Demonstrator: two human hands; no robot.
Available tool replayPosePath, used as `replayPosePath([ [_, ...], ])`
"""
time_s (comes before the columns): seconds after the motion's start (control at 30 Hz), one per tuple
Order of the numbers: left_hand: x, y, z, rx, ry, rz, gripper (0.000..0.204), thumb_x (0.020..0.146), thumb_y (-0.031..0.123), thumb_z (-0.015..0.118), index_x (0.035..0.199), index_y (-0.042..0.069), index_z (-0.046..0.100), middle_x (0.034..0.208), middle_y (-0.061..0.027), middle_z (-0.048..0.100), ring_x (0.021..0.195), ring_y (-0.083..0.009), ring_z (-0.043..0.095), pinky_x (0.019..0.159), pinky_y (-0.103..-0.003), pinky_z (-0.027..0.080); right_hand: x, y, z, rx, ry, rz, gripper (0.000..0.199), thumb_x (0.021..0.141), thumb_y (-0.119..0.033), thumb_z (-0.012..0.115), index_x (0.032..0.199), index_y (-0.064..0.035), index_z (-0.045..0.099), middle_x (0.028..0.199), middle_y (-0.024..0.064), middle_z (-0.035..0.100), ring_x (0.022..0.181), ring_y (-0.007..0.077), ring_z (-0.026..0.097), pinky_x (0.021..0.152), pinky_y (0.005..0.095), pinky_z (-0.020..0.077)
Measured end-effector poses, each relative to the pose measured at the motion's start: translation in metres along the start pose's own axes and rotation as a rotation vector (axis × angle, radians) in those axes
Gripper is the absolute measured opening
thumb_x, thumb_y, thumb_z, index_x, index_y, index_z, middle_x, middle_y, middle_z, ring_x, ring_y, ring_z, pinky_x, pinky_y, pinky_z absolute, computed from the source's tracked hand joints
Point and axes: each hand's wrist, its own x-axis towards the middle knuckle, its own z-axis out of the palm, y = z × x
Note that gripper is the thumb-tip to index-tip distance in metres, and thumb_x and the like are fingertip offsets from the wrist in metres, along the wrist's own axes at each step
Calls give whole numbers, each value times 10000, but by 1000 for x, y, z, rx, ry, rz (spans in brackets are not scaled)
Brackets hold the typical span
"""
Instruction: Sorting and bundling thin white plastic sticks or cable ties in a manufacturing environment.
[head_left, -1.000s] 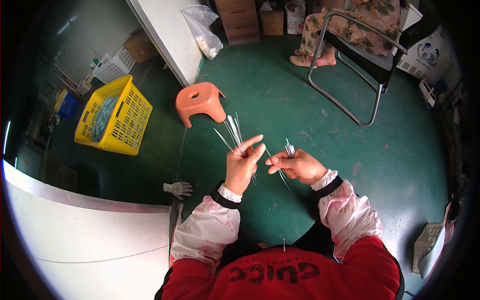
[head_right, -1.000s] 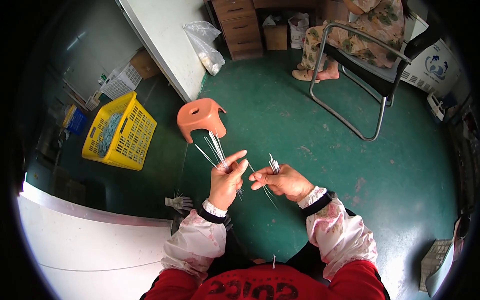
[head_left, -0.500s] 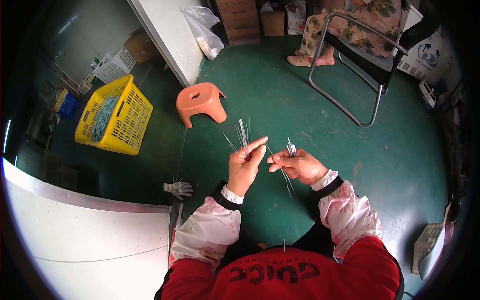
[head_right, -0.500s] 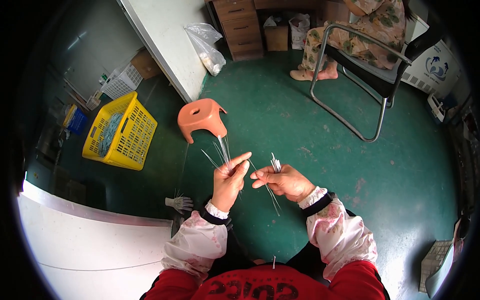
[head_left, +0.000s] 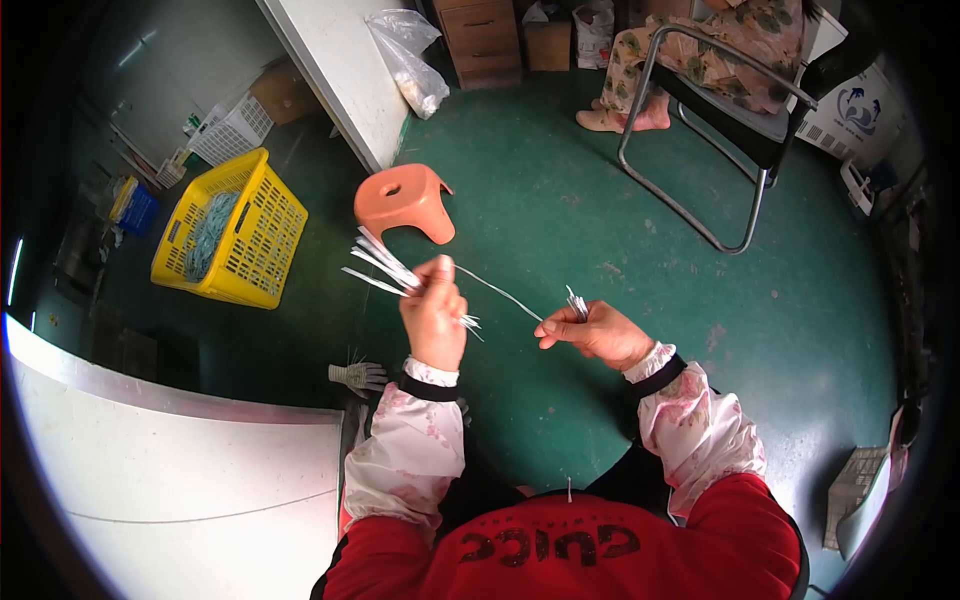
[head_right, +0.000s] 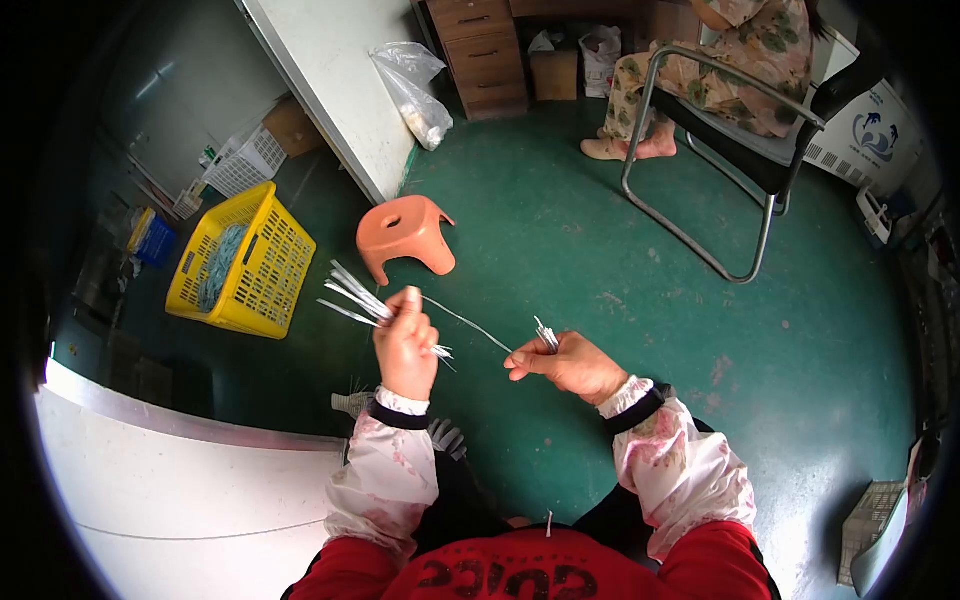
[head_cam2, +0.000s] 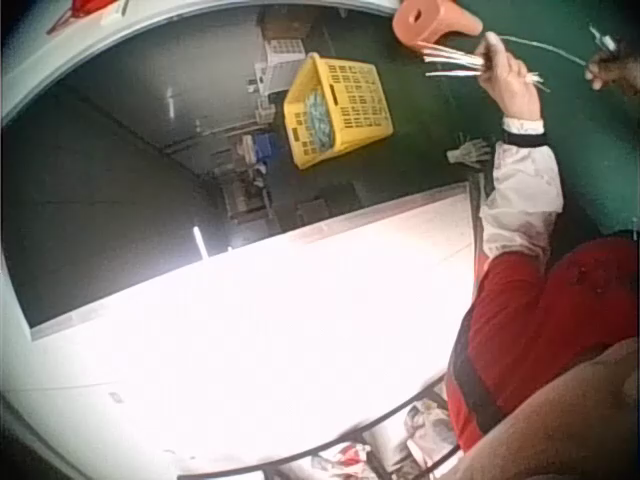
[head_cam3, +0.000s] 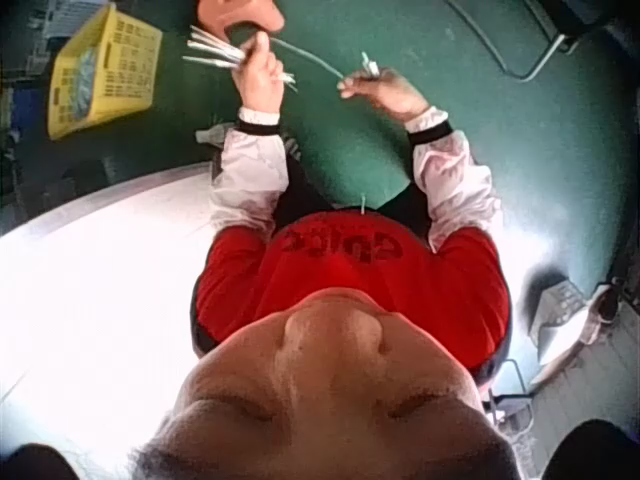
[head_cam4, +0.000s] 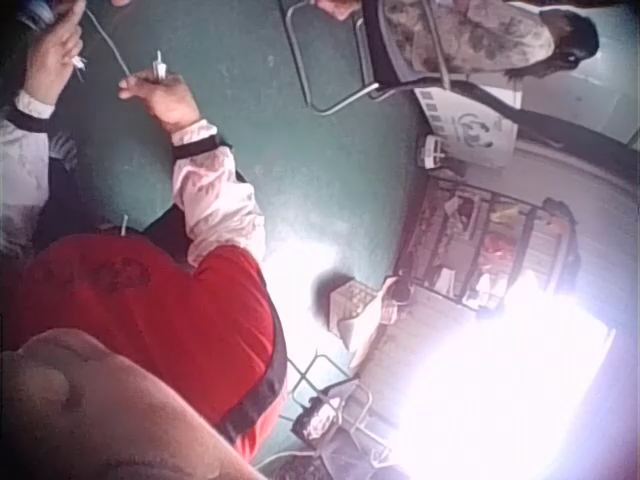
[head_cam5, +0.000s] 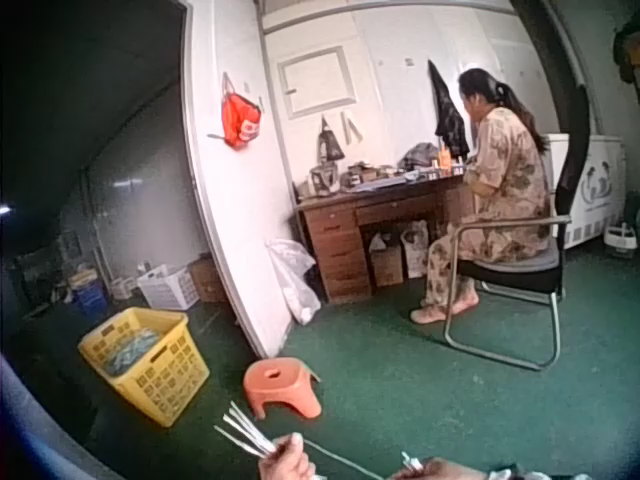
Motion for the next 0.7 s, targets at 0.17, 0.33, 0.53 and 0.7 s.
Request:
replayPosePath([
  [0.17, 1, 9, -2, 210, 116, 296, 56, 931, 112, 678, 914, 61, 661, 623, 79, 472, 493, 1, 338, 449, -195, 277, 8, 15, 1, -112, 21, -132, 303, 927, -330, 668, 1003, -43, 731, 829, 14, 706, 543, 36, 396, 464, 228, 288],
  [0.33, -48, -25, 29, 571, -405, 445, 55, 895, 42, 691, 947, 31, 683, 850, -73, 715, 755, -101, 674, 636, -247, 529, 2, 9, 6, 394, -32, 59, 312, 989, -327, 586, 1049, -34, 676, 791, 15, 679, 493, 32, 290, 431, 215, 232],
  [0.53, -66, -49, 31, 824, -686, 673, 44, 876, 91, 710, 918, 79, 702, 740, -54, 653, 620, -167, 651, 548, -285, 506, 15, 16, -2, 548, 230, -42, 255, 982, -287, 597, 990, -41, 661, 758, -22, 616, 453, 27, 329, 412, 214, 244],
  [0.7, -62, -39, 30, 470, -409, 142, 58, 890, 76, 710, 931, 37, 698, 718, 45, 594, 592, -17, 481, 538, -187, 395, 8, 14, -2, 295, 332, -156, 223, 982, -272, 581, 942, -63, 648, 791, -39, 581, 472, 20, 321, 425, 221, 256],
])
